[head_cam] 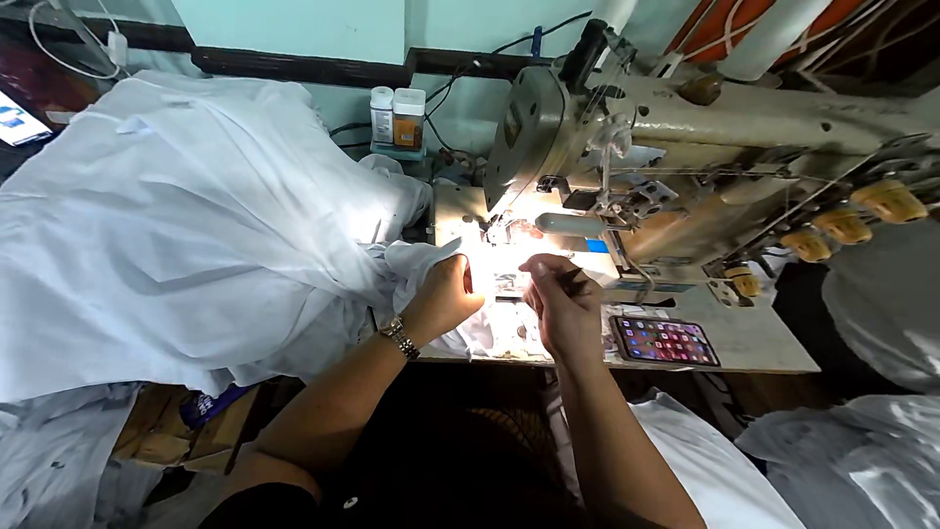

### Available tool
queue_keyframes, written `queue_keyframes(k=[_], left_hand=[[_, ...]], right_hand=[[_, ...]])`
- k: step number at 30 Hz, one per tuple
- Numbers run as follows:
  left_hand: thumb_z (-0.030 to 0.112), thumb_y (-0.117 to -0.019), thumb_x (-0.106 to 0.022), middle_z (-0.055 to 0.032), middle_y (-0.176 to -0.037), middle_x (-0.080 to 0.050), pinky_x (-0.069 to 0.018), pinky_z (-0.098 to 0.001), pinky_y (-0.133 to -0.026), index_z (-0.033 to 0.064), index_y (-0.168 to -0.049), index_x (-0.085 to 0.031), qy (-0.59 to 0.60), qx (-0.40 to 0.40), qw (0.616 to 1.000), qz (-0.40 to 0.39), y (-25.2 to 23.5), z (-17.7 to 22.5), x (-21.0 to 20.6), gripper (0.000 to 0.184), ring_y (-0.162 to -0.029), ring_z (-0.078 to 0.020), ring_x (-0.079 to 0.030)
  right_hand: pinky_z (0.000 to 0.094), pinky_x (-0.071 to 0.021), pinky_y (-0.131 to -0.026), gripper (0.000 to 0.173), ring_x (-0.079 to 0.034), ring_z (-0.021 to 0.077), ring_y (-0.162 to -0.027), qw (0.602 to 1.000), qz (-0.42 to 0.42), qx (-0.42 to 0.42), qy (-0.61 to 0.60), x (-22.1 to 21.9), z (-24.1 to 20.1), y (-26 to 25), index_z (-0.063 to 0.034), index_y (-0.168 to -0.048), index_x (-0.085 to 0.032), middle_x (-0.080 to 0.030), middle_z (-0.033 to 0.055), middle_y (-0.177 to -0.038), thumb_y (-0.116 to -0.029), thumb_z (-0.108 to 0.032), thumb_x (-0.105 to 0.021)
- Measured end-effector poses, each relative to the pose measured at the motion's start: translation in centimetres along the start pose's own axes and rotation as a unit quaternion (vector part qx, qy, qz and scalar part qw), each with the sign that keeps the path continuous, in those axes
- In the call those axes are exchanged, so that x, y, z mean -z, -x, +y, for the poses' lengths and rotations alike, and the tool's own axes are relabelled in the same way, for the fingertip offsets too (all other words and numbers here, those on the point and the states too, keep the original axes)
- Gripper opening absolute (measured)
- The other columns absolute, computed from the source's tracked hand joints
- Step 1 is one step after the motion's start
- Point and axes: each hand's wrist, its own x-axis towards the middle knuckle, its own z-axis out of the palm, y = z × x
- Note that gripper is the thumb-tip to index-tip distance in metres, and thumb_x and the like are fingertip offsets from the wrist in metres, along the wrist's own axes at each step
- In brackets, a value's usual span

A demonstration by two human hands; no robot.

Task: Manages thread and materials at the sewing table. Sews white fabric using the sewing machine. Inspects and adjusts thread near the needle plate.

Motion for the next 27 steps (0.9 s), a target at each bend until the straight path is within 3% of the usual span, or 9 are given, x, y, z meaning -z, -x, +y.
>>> queue_keyframes(k=[2,4,6,8,12,19,27], left_hand=[[0.013,-0.0849,-0.075,-0.0077,-0.075,-0.063,-0.0552,-0.0328,-0.063,-0.0011,-0.093,-0.060,0.059,0.000,0.998,0.001,-0.1,-0.5,0.1,0.022,-0.066,-0.0147,-0.063],[0.010,-0.0854,-0.073,-0.0070,-0.074,-0.062,-0.0532,-0.0317,-0.062,0.0001,-0.093,-0.058,0.098,0.017,0.995,0.003,-0.4,-0.7,0.2,0.020,-0.065,-0.0136,-0.061],[0.007,-0.0847,-0.071,-0.0062,-0.070,-0.059,-0.0501,-0.0305,-0.058,0.0011,-0.090,-0.056,0.113,0.025,0.993,0.007,-0.5,-1.0,0.2,0.017,-0.061,-0.0129,-0.058],[0.006,-0.0841,-0.071,-0.0057,-0.070,-0.059,-0.0504,-0.0300,-0.058,0.0017,-0.090,-0.056,0.117,0.023,0.993,0.005,-0.5,-1.1,0.2,0.016,-0.060,-0.0126,-0.058],[0.004,-0.0830,-0.073,-0.0055,-0.072,-0.063,-0.0531,-0.0290,-0.059,0.0013,-0.093,-0.059,0.144,0.015,0.989,-0.005,-0.6,-1.0,0.2,0.017,-0.061,-0.0117,-0.061],[0.006,-0.0820,-0.073,-0.0042,-0.068,-0.061,-0.0506,-0.0279,-0.056,0.0029,-0.087,-0.058,0.140,0.014,0.990,-0.011,-0.6,-1.1,0.3,0.016,-0.059,-0.0108,-0.059],[0.006,-0.0829,-0.074,-0.0042,-0.070,-0.063,-0.0528,-0.0272,-0.058,0.0030,-0.089,-0.058,0.139,0.019,0.990,-0.017,-0.7,-1.2,0.3,0.017,-0.060,-0.0102,-0.061]], right_hand=[[0.0154,-0.0428,-0.052,0.014,-0.048,-0.0031,-0.054,0.981,0.018,0.012,0.192,0.5,1.0,-0.4,-0.0063,-0.099,-0.073,-0.061,-0.0082,-0.070,-0.1011,-0.016,-0.062],[0.0271,-0.0438,-0.055,0.026,-0.049,0.0051,-0.057,0.938,-0.001,-0.005,0.347,1.0,1.7,-0.3,-0.0054,-0.096,-0.068,-0.055,-0.0029,-0.069,-0.0978,-0.031,-0.062],[0.0375,-0.0547,-0.065,0.041,-0.062,0.0137,-0.069,0.914,-0.040,-0.006,0.403,1.4,2.0,0.3,-0.0029,-0.113,-0.069,-0.067,0.0053,-0.082,-0.0981,-0.041,-0.061],[0.0380,-0.0573,-0.071,0.040,-0.066,0.0170,-0.075,0.903,-0.065,0.042,0.422,1.5,2.3,1.0,-0.0025,-0.121,-0.069,-0.071,0.0088,-0.089,-0.1014,-0.036,-0.058],[0.0440,-0.0581,-0.077,0.029,-0.070,0.0213,-0.081,0.879,-0.087,0.110,0.457,1.3,2.3,1.1,-0.0075,-0.115,-0.074,-0.074,0.0073,-0.091,-0.1007,-0.029,-0.061],[0.0464,-0.0574,-0.076,0.026,-0.071,0.0211,-0.080,0.872,-0.100,0.136,0.459,1.4,2.9,0.5,-0.0121,-0.112,-0.077,-0.075,0.0054,-0.090,-0.1008,-0.029,-0.061],[0.0474,-0.0554,-0.074,0.027,-0.070,0.0223,-0.078,0.864,-0.108,0.148,0.469,1.6,3.0,0.3,-0.0121,-0.110,-0.078,-0.074,0.0060,-0.087,-0.1009,-0.030,-0.061]])
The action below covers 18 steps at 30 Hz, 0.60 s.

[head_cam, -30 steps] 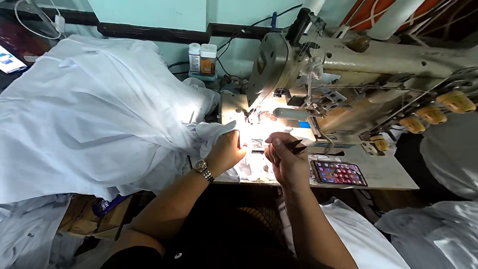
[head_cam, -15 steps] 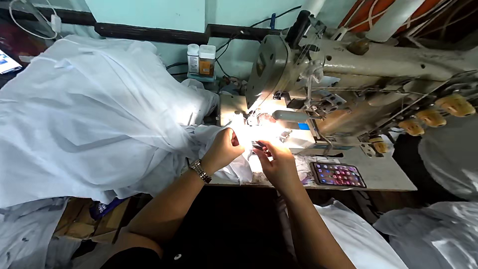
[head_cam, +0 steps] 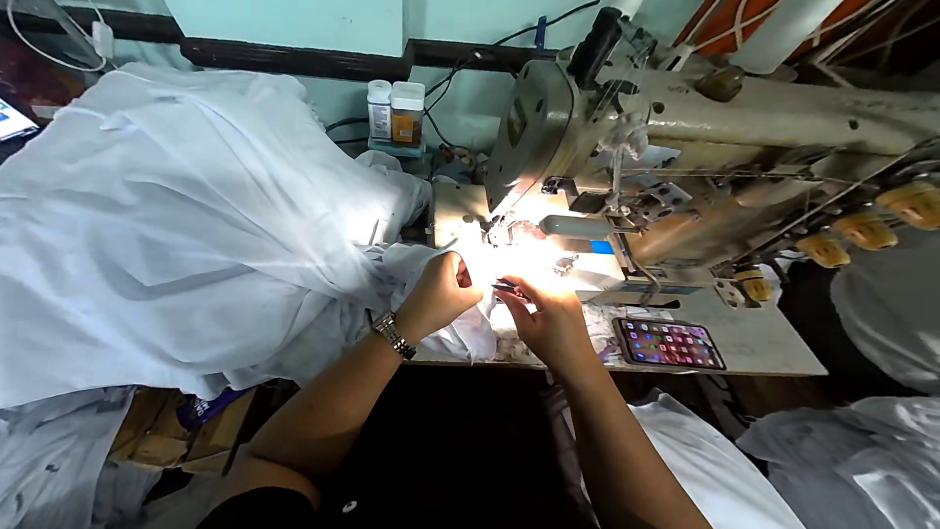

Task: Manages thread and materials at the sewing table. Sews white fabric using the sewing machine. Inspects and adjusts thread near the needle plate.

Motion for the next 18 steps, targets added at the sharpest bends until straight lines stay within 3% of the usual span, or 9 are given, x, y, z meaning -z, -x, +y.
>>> queue_keyframes(k=[12,18], left_hand=[[0.008,-0.0860,-0.076,-0.0037,-0.064,-0.058,-0.0486,-0.0256,-0.053,0.0028,-0.083,-0.056,-0.049,0.005,0.999,0.005,0.1,0.6,0.0,0.021,-0.054,-0.0096,-0.056],[0.007,-0.0863,-0.075,-0.0062,-0.071,-0.063,-0.0535,-0.0288,-0.060,0.0011,-0.089,-0.057,-0.054,0.012,0.998,-0.001,0.0,0.7,0.1,0.019,-0.061,-0.0112,-0.062]], right_hand=[[0.0509,-0.0490,-0.072,0.019,-0.065,0.0279,-0.073,0.991,-0.047,0.072,0.105,1.3,-0.6,-1.3,-0.0142,-0.103,-0.078,-0.066,0.0071,-0.078,-0.1013,-0.023,-0.061],[0.0508,-0.0517,-0.075,0.021,-0.070,0.0268,-0.081,0.995,-0.066,0.071,0.038,1.2,0.3,-1.7,-0.0139,-0.105,-0.078,-0.074,0.0068,-0.088,-0.1014,-0.025,-0.061]])
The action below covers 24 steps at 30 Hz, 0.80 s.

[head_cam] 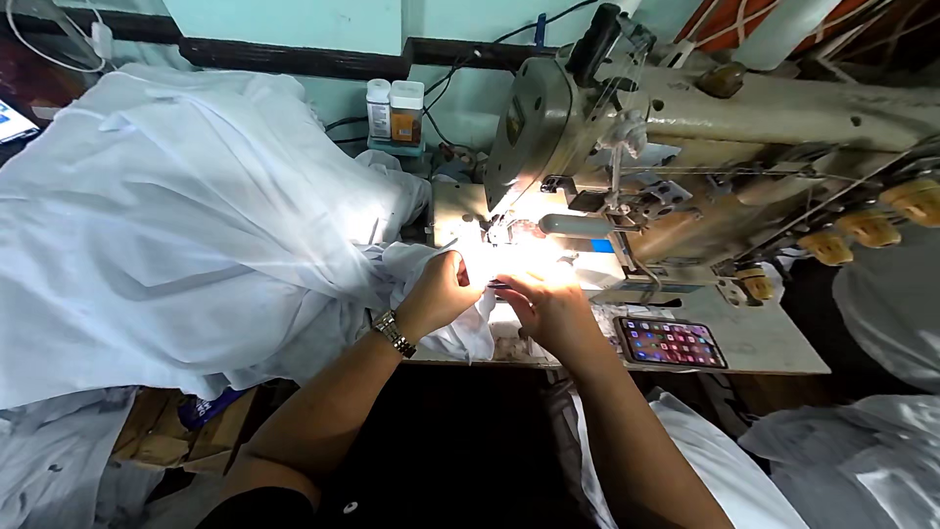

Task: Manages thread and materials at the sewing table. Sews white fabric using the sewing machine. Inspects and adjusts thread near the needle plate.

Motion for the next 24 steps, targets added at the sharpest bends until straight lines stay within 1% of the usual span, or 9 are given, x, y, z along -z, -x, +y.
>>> queue_keyframes(k=[1,2,3,5,8,11,15,20,24], left_hand=[[0.006,-0.0861,-0.075,-0.0067,-0.072,-0.063,-0.0537,-0.0292,-0.061,0.0007,-0.089,-0.057,0.000,0.000,1.000,-0.003,0.0,0.0,0.0,0.019,-0.062,-0.0116,-0.062],[0.005,-0.0862,-0.074,-0.0070,-0.072,-0.063,-0.0537,-0.0296,-0.061,0.0006,-0.089,-0.057,0.000,0.003,1.000,-0.006,-0.1,-0.1,0.1,0.018,-0.062,-0.0119,-0.062],[0.005,-0.0862,-0.074,-0.0069,-0.072,-0.063,-0.0535,-0.0295,-0.061,0.0008,-0.089,-0.057,0.001,0.005,1.000,-0.009,-0.1,-0.1,0.1,0.018,-0.062,-0.0118,-0.062],[0.005,-0.0866,-0.073,-0.0067,-0.072,-0.063,-0.0534,-0.0294,-0.060,0.0010,-0.090,-0.056,0.007,0.008,1.000,-0.014,-0.1,-0.1,0.2,0.018,-0.062,-0.0118,-0.062],[0.004,-0.0866,-0.073,-0.0063,-0.071,-0.063,-0.0525,-0.0290,-0.059,0.0009,-0.089,-0.057,0.019,-0.002,1.000,-0.011,-0.2,-0.5,0.1,0.016,-0.060,-0.0115,-0.061],[0.004,-0.0876,-0.074,-0.0074,-0.076,-0.067,-0.0564,-0.0292,-0.063,0.0006,-0.094,-0.059,0.037,-0.006,0.999,-0.019,-0.3,-0.7,0.1,0.016,-0.065,-0.0117,-0.065],[0.004,-0.0884,-0.074,-0.0073,-0.076,-0.067,-0.0561,-0.0287,-0.063,0.0006,-0.094,-0.058,0.031,-0.004,0.999,-0.022,-0.3,-0.6,0.2,0.017,-0.065,-0.0113,-0.065],[0.004,-0.0897,-0.074,-0.0072,-0.077,-0.068,-0.0569,-0.0272,-0.065,-0.0003,-0.096,-0.059,0.031,-0.011,0.999,-0.025,-0.4,-0.7,0.3,0.017,-0.066,-0.0100,-0.066],[0.007,-0.0885,-0.075,-0.0062,-0.072,-0.063,-0.0532,-0.0274,-0.061,0.0007,-0.089,-0.057,-0.011,-0.010,1.000,-0.009,-0.3,-0.3,0.1,0.019,-0.061,-0.0102,-0.061]], right_hand=[[0.0513,-0.0563,-0.074,0.021,-0.073,0.0265,-0.083,1.000,0.000,-0.003,-0.019,-0.2,0.3,0.1,-0.0140,-0.106,-0.078,-0.076,0.0071,-0.090,-0.1009,-0.025,-0.061],[0.0519,-0.0585,-0.073,0.022,-0.074,0.0269,-0.082,0.999,0.003,-0.008,-0.043,-0.4,0.6,0.2,-0.0133,-0.107,-0.079,-0.077,0.0082,-0.090,-0.0999,-0.025,-0.062],[0.0509,-0.0596,-0.076,0.022,-0.074,0.0259,-0.084,0.998,0.002,-0.015,-0.067,-0.6,0.8,0.2,-0.0128,-0.108,-0.079,-0.077,0.0084,-0.091,-0.0995,-0.024,-0.063],[0.0447,-0.0616,-0.080,0.021,-0.075,0.0210,-0.085,0.993,0.005,-0.024,-0.113,-1.1,1.0,0.3,-0.0114,-0.109,-0.079,-0.077,0.0072,-0.093,-0.0983,-0.023,-0.064],[0.0363,-0.0621,-0.082,0.021,-0.074,0.0149,-0.086,0.986,0.021,-0.031,-0.161,-1.7,1.3,0.4,-0.0093,-0.109,-0.079,-0.077,0.0068,-0.093,-0.0974,-0.022,-0.066],[0.0333,-0.0619,-0.083,0.021,-0.074,0.0123,-0.086,0.983,0.033,-0.035,-0.176,-2.0,1.3,0.6,-0.0081,-0.108,-0.078,-0.077,0.0067,-0.094,-0.0973,-0.021,-0.066],[0.0322,-0.0618,-0.084,0.020,-0.075,0.0130,-0.087,0.982,0.058,-0.043,-0.173,-2.5,0.9,0.9,-0.0063,-0.108,-0.079,-0.077,0.0082,-0.095,-0.0965,-0.018,-0.067],[0.0397,-0.0612,-0.078,0.019,-0.075,0.0199,-0.083,0.988,0.097,-0.026,-0.119,-2.9,-0.1,0.8,-0.0064,-0.104,-0.079,-0.077,0.0094,-0.090,-0.0976,-0.017,-0.065],[0.0396,-0.0615,-0.078,0.019,-0.074,0.0216,-0.082,0.988,0.098,-0.033,-0.112,-3.4,-0.6,0.8,-0.0042,-0.106,-0.078,-0.077,0.0109,-0.090,-0.0966,-0.014,-0.065]])
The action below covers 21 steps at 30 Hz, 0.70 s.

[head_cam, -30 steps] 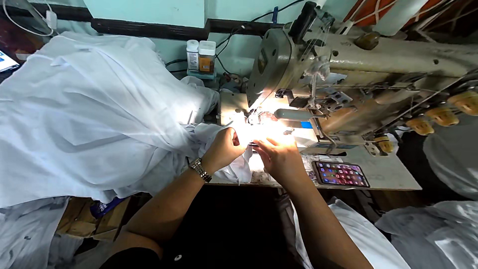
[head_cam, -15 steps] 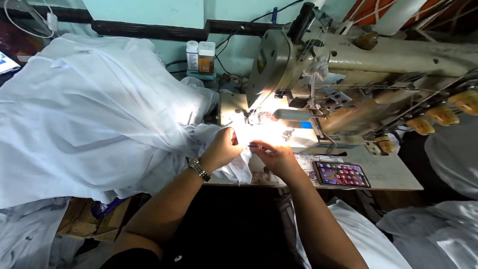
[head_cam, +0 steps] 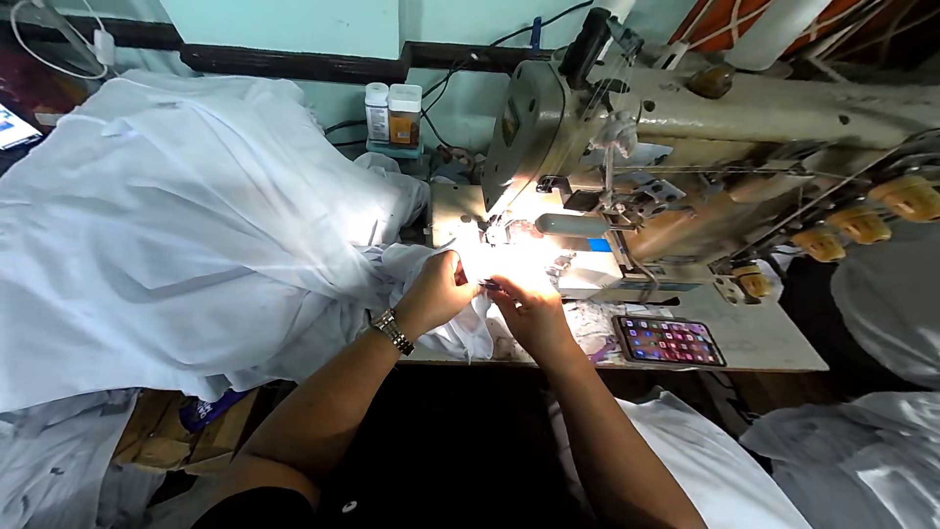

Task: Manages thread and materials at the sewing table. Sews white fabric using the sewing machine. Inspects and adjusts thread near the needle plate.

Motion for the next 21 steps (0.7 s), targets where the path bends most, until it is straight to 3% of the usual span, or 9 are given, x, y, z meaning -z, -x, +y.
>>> queue_keyframes(k=[3,6,10,13,18,21], left_hand=[[0.006,-0.0901,-0.075,-0.0079,-0.079,-0.069,-0.0583,-0.0278,-0.067,-0.0021,-0.097,-0.059,0.044,0.003,0.999,-0.011,0.1,0.0,0.2,0.019,-0.068,-0.0106,-0.068],[0.004,-0.0883,-0.076,-0.0078,-0.081,-0.071,-0.0587,-0.0277,-0.067,-0.0014,-0.099,-0.060,0.076,0.004,0.997,-0.014,0.1,-0.2,0.4,0.019,-0.068,-0.0106,-0.069],[0.002,-0.0834,-0.078,-0.0075,-0.078,-0.070,-0.0576,-0.0285,-0.065,-0.0006,-0.096,-0.061,0.085,0.002,0.996,-0.015,-0.1,-0.8,0.2,0.021,-0.066,-0.0109,-0.067],[0.005,-0.0818,-0.080,-0.0075,-0.078,-0.069,-0.0576,-0.0294,-0.066,-0.0010,-0.097,-0.061,0.079,-0.002,0.997,-0.019,-0.1,-1.0,0.0,0.025,-0.067,-0.0112,-0.067],[0.012,-0.0841,-0.081,-0.0053,-0.075,-0.067,-0.0566,-0.0269,-0.064,0.0002,-0.092,-0.061,0.044,-0.009,0.999,-0.005,0.1,-0.6,0.0,0.025,-0.064,-0.0093,-0.065],[0.012,-0.0840,-0.079,-0.0038,-0.072,-0.066,-0.0554,-0.0256,-0.063,0.0010,-0.090,-0.060,0.047,-0.012,0.999,-0.008,0.1,-0.5,0.1,0.023,-0.063,-0.0074,-0.064]], right_hand=[[0.0318,-0.0615,-0.078,0.021,-0.073,0.0149,-0.081,0.999,0.020,-0.033,-0.037,0.2,-0.4,-0.1,-0.0017,-0.109,-0.076,-0.076,0.0100,-0.091,-0.0945,-0.013,-0.066],[0.0188,-0.0580,-0.073,0.022,-0.066,0.0021,-0.076,0.984,0.081,-0.079,-0.134,1.1,-0.8,-0.2,0.0003,-0.111,-0.071,-0.072,0.0043,-0.091,-0.0934,-0.013,-0.071],[0.0118,-0.0457,-0.058,0.024,-0.052,-0.0036,-0.063,0.982,0.101,-0.106,-0.122,2.2,-0.8,0.1,0.0005,-0.110,-0.070,-0.061,-0.0005,-0.077,-0.0917,-0.014,-0.071],[0.0121,-0.0446,-0.057,0.029,-0.050,-0.0029,-0.060,0.988,0.063,-0.110,-0.094,2.5,-1.1,0.0,0.0012,-0.115,-0.071,-0.059,-0.0010,-0.071,-0.0921,-0.016,-0.070],[0.0158,-0.0450,-0.054,0.034,-0.050,-0.0016,-0.056,0.989,0.009,-0.110,-0.098,2.2,-1.2,-0.6,-0.0071,-0.127,-0.071,-0.059,-0.0036,-0.067,-0.0964,-0.022,-0.067],[0.0274,-0.0489,-0.055,0.028,-0.054,0.0065,-0.056,0.996,-0.007,-0.086,-0.036,1.9,-1.1,-0.6,-0.0149,-0.122,-0.076,-0.063,-0.0007,-0.068,-0.0981,-0.024,-0.065]])
